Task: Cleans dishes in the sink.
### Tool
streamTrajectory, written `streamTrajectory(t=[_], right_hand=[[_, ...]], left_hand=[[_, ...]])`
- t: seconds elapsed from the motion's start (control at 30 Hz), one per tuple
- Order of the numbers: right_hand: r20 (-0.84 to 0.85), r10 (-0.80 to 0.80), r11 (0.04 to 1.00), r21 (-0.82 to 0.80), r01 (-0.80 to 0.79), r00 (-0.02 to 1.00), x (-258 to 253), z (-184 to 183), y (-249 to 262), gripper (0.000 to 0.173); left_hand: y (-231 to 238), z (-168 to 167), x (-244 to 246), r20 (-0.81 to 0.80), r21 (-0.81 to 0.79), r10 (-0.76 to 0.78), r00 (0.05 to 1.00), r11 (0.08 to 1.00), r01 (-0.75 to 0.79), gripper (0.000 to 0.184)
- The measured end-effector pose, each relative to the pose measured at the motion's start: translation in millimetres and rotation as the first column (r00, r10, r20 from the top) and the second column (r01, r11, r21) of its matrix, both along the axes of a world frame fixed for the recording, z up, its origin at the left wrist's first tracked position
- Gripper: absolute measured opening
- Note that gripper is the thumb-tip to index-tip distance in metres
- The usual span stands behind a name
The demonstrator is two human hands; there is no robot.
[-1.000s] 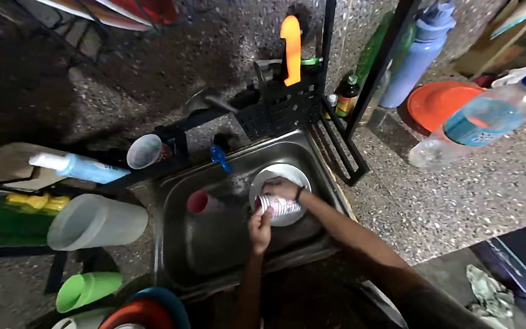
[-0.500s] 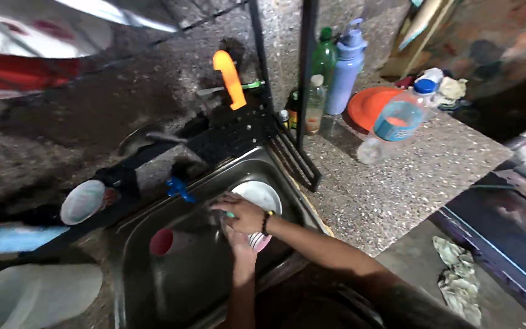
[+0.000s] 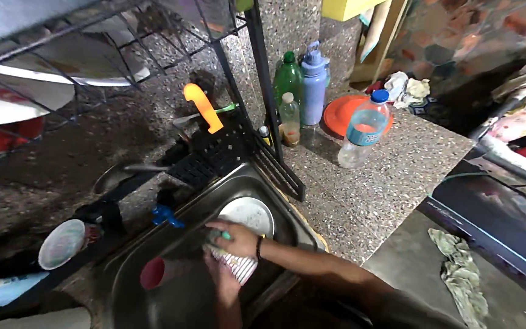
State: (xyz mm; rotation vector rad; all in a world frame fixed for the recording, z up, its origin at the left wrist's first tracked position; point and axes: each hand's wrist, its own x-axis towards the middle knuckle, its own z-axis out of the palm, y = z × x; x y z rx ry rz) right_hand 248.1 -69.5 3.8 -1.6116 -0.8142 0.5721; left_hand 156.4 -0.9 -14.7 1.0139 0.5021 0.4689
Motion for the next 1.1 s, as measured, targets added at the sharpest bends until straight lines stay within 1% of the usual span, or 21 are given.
streamTrajectory(t=[0.07, 0.17, 0.2, 0.23, 0.27, 0.33, 0.4, 0.43, 0.5, 0.57, 0.63, 0.7, 0.73, 0.77, 0.83, 0.87, 0.9, 0.97, 1.0, 1.03, 1.1], right_hand=[[-0.034, -0.155, 0.985, 0.069, 0.157, 0.987, 14, 1, 4, 0.03], [0.152, -0.198, 0.98, 0.03, 0.196, 0.968, 25, 5, 4, 0.029], [0.247, -0.181, 0.982, -0.015, 0.191, 0.952, 28, 8, 3, 0.031], [0.288, -0.174, 0.978, -0.057, 0.198, 0.942, 31, 12, 3, 0.032], [0.245, -0.193, 0.971, -0.089, 0.22, 0.95, 33, 19, 2, 0.035], [0.016, -0.3, 0.947, -0.112, 0.3, 0.954, 44, 36, 3, 0.048], [-0.061, -0.331, 0.933, -0.172, 0.317, 0.942, 57, 46, 0, 0.059], [0.0, -0.278, 0.943, -0.193, 0.272, 0.961, 57, 44, -3, 0.057], [0.201, -0.121, 0.98, -0.132, 0.149, 0.972, 43, 28, -9, 0.039], [0.375, 0.009, 1.0, -0.028, 0.001, 0.927, 24, 13, -14, 0.036], [0.347, 0.192, 0.981, -0.082, -0.174, 0.918, 12, 12, -22, 0.043], [0.179, 0.356, 0.934, -0.1, -0.343, 0.917, 7, 14, -28, 0.046], [0.062, 0.434, 0.901, -0.05, -0.432, 0.899, 7, 15, -29, 0.045], [-0.066, 0.491, 0.871, 0.023, -0.491, 0.869, 9, 14, -28, 0.041], [-0.258, 0.476, 0.877, 0.069, -0.476, 0.84, 11, 14, -23, 0.035], [-0.299, 0.446, 0.887, 0.021, -0.462, 0.843, 11, 14, -19, 0.046], [-0.301, 0.422, 0.894, -0.021, -0.448, 0.855, 10, 13, -14, 0.056], [-0.225, 0.354, 0.926, -0.052, -0.374, 0.908, 5, 8, -2, 0.053], [-0.175, 0.268, 0.958, -0.054, -0.281, 0.948, 0, 5, 3, 0.048], [-0.122, 0.148, 0.985, -0.07, -0.157, 0.981, -4, 0, 7, 0.048], [-0.01, 0.022, 0.998, -0.066, -0.023, 1.0, -11, -11, 9, 0.051]], left_hand=[[-7, 8, -3, -0.101, -0.022, -0.049, 0.994, 0.999, 0.047, 0.055], [2, 8, -2, -0.313, 0.061, -0.158, 0.936, 0.981, 0.186, 0.025], [6, 6, 1, -0.337, 0.155, -0.197, 0.921, 0.953, 0.261, 0.031], [5, 7, 5, -0.371, 0.315, -0.158, 0.915, 0.906, 0.284, 0.052], [1, 9, 9, -0.402, 0.477, -0.065, 0.913, 0.837, 0.27, 0.07], [-3, 10, 13, -0.41, 0.703, 0.114, 0.905, 0.672, 0.234, 0.095], [-1, 7, 14, -0.392, 0.826, 0.217, 0.894, 0.51, 0.239, 0.103], [1, 6, 13, -0.396, 0.855, 0.253, 0.883, 0.451, 0.255, 0.103], [13, 9, 13, -0.425, 0.882, 0.3, 0.854, 0.351, 0.315, 0.098], [27, 23, 14, -0.469, 0.88, 0.309, 0.827, 0.244, 0.408, 0.081], [43, 25, 10, -0.429, 0.902, 0.171, 0.887, 0.127, 0.412, 0.061], [53, 15, 7, -0.313, 0.947, 0.016, 0.949, -0.07, 0.314, 0.035], [53, 14, 6, -0.274, 0.956, -0.042, 0.961, -0.122, 0.267, 0.027], [50, 14, 5, -0.251, 0.961, -0.096, 0.963, -0.14, 0.237, 0.024], [36, 17, -2, -0.254, 0.965, -0.097, 0.962, -0.098, 0.245, 0.039], [31, 24, -7, -0.324, 0.945, -0.047, 0.945, -0.053, 0.321, 0.047], [29, 30, -10, -0.406, 0.914, 0.008, 0.914, -0.015, 0.406, 0.051], [33, 26, -18, -0.485, 0.875, 0.108, 0.868, 0.049, 0.482, 0.062], [34, 16, -24, -0.468, 0.883, 0.134, 0.874, 0.115, 0.455, 0.071], [33, 6, -29, -0.439, 0.895, 0.163, 0.884, 0.171, 0.413, 0.077], [30, -7, -34, -0.437, 0.888, 0.187, 0.88, 0.244, 0.389, 0.083]])
